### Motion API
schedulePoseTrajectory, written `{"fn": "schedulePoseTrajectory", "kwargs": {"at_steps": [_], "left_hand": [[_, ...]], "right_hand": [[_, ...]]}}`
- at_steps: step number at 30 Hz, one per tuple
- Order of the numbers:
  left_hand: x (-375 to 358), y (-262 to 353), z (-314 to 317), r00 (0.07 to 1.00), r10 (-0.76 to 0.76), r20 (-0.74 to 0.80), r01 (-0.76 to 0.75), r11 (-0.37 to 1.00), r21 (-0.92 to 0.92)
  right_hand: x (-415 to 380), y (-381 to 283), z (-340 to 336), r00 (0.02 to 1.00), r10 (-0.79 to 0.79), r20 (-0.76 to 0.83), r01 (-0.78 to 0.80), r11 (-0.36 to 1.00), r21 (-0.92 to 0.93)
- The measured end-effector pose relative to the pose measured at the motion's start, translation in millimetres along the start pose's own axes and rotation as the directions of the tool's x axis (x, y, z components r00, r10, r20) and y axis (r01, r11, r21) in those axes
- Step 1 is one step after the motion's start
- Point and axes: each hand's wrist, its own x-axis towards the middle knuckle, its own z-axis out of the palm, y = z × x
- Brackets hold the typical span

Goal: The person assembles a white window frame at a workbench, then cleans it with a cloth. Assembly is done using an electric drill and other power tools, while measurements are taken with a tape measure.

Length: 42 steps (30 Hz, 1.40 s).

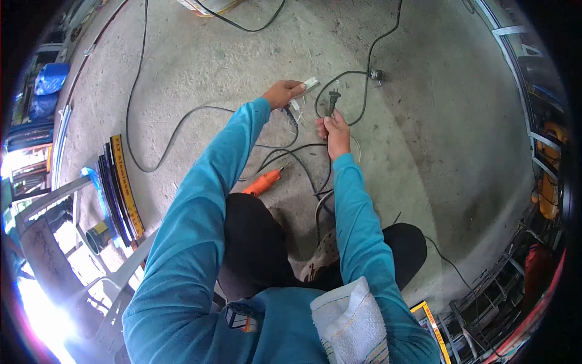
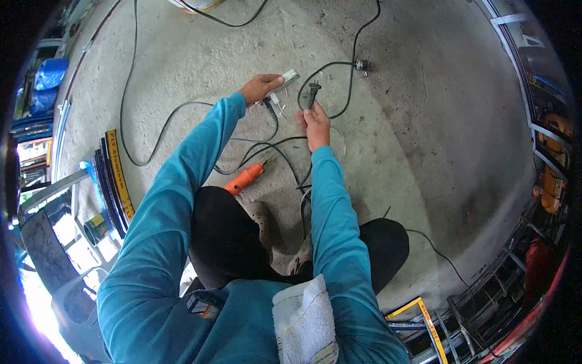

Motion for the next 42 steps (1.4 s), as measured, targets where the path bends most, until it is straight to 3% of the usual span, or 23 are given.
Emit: {"fn": "schedulePoseTrajectory", "kwargs": {"at_steps": [2,4,7,11,13,14,16,19,29,31,33,35,37,42], "left_hand": [[0,-2,-1,0.999,0.042,0.029,-0.042,0.999,0.011],[-1,-3,-1,0.998,0.044,0.036,-0.044,0.999,0.016],[-2,-2,-2,0.997,0.056,0.052,-0.057,0.998,0.023],[-8,5,1,0.998,0.048,0.048,-0.05,0.998,0.026],[-7,5,1,0.997,0.051,0.054,-0.053,0.998,0.033],[-8,7,1,0.997,0.054,0.06,-0.057,0.998,0.038],[-9,9,1,0.998,0.038,0.046,-0.041,0.998,0.054],[-6,7,2,0.999,0.032,0.039,-0.035,0.996,0.083],[2,-3,9,0.991,0.128,0.032,-0.131,0.983,0.128],[3,-4,10,0.993,0.106,0.056,-0.11,0.99,0.086],[6,-7,11,0.993,0.084,0.081,-0.088,0.995,0.046],[7,-9,12,0.981,0.155,0.119,-0.173,0.971,0.165],[7,-11,13,0.981,0.138,0.135,-0.162,0.97,0.184],[8,-14,16,0.984,0.113,0.136,-0.145,0.955,0.26]], "right_hand": [[4,-6,-6,1.0,-0.005,0.015,0.005,1.0,-0.021],[6,-17,-8,0.994,0.099,-0.043,-0.105,0.978,-0.182],[14,-13,-8,0.999,0.044,-0.028,-0.051,0.939,-0.34],[19,-8,-8,1.0,0.006,-0.015,-0.011,0.928,-0.373],[15,-13,-5,0.986,-0.169,0.013,0.153,0.851,-0.502],[15,-11,-5,0.985,-0.17,0.012,0.153,0.852,-0.5],[15,-5,-4,0.906,-0.419,0.062,0.366,0.701,-0.613],[10,-10,0,0.897,-0.439,0.05,0.352,0.642,-0.682],[8,-10,7,0.864,-0.503,-0.006,0.369,0.641,-0.673],[7,-10,5,0.918,-0.396,-0.019,0.259,0.636,-0.727],[2,-13,6,0.917,-0.4,-0.017,0.267,0.643,-0.718],[3,-10,6,0.915,-0.403,-0.009,0.28,0.65,-0.706],[7,0,2,0.884,-0.467,0.009,0.322,0.596,-0.735],[9,-8,5,0.892,-0.445,0.076,0.318,0.499,-0.806]]}}
